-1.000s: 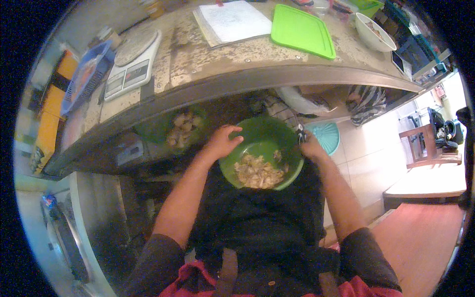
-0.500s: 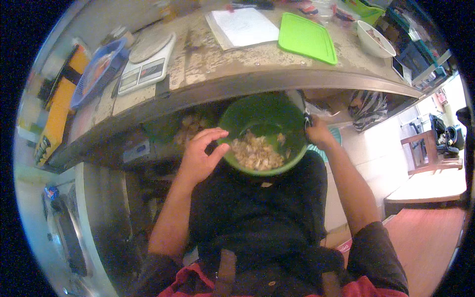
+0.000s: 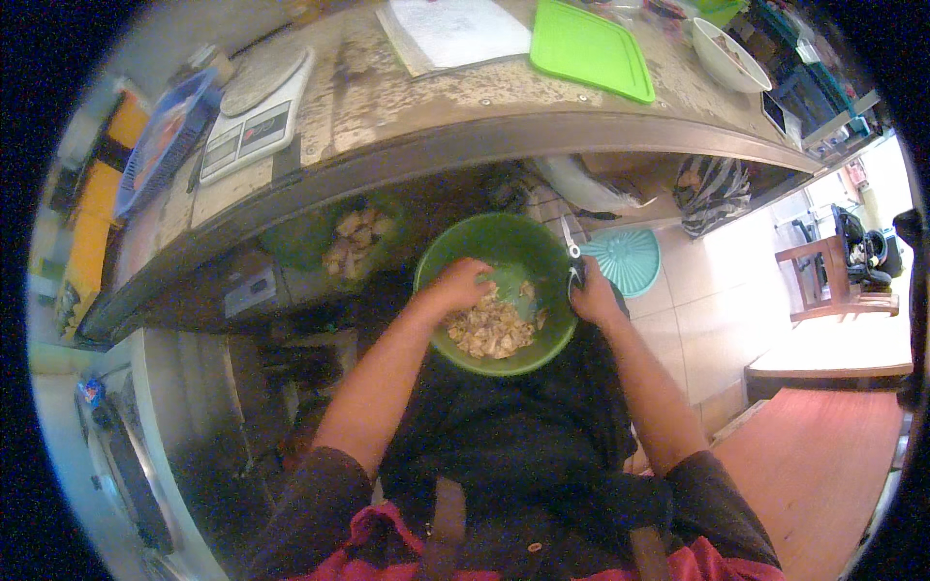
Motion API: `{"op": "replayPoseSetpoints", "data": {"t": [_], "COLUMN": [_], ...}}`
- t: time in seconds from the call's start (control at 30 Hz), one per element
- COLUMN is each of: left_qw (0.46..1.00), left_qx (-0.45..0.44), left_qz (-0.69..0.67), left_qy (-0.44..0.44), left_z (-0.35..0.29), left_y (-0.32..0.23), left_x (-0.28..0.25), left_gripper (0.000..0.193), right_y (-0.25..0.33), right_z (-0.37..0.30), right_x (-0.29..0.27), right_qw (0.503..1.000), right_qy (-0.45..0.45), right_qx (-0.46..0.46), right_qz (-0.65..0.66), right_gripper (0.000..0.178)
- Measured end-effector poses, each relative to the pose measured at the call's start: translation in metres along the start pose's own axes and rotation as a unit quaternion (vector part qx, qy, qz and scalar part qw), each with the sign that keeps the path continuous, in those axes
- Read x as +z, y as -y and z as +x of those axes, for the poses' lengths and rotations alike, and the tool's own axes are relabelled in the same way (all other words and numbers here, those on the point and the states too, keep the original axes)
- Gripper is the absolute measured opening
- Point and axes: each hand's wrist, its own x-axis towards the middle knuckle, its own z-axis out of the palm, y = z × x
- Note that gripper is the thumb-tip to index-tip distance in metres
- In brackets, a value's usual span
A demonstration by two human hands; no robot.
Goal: The person retrieves kitchen shears and sits at a counter. They repeatedly pick up pieces of cooked meat from a green bowl and cut them into smaller pieces using the shears, placing the cut pieces back into the bowl.
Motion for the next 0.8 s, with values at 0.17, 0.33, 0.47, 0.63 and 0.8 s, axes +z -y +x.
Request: {"op": "replayPoseSetpoints", "data": {"t": [0.17,0.33,0.47,0.63,0.8], "left_qw": [0.994,0.983,0.996,0.968,0.997], "left_qx": [-0.072,0.063,0.051,0.138,-0.017], "left_qz": [-0.04,0.142,0.076,0.207,-0.073], "left_qy": [0.073,0.096,-0.019,0.024,0.005], "left_z": [0.038,0.061,0.058,0.043,0.047], "left_y": [-0.01,-0.019,-0.011,-0.006,-0.011], "left_x": [0.046,0.1,0.131,0.123,0.108], "left_gripper": [0.031,0.029,0.026,0.025,0.02], "right_y": [0.012,0.03,0.031,0.042,0.055], "right_z": [-0.001,-0.035,-0.077,-0.121,-0.121], "right_x": [-0.011,-0.015,-0.021,-0.035,-0.023], "right_qw": [0.996,0.999,0.992,0.829,0.614], "right_qy": [0.061,-0.019,-0.11,0.105,0.227], "right_qx": [-0.021,-0.015,-0.011,0.148,0.153], "right_qz": [-0.064,-0.046,0.057,0.529,0.741], "right_gripper": [0.059,0.064,0.062,0.066,0.08]}}
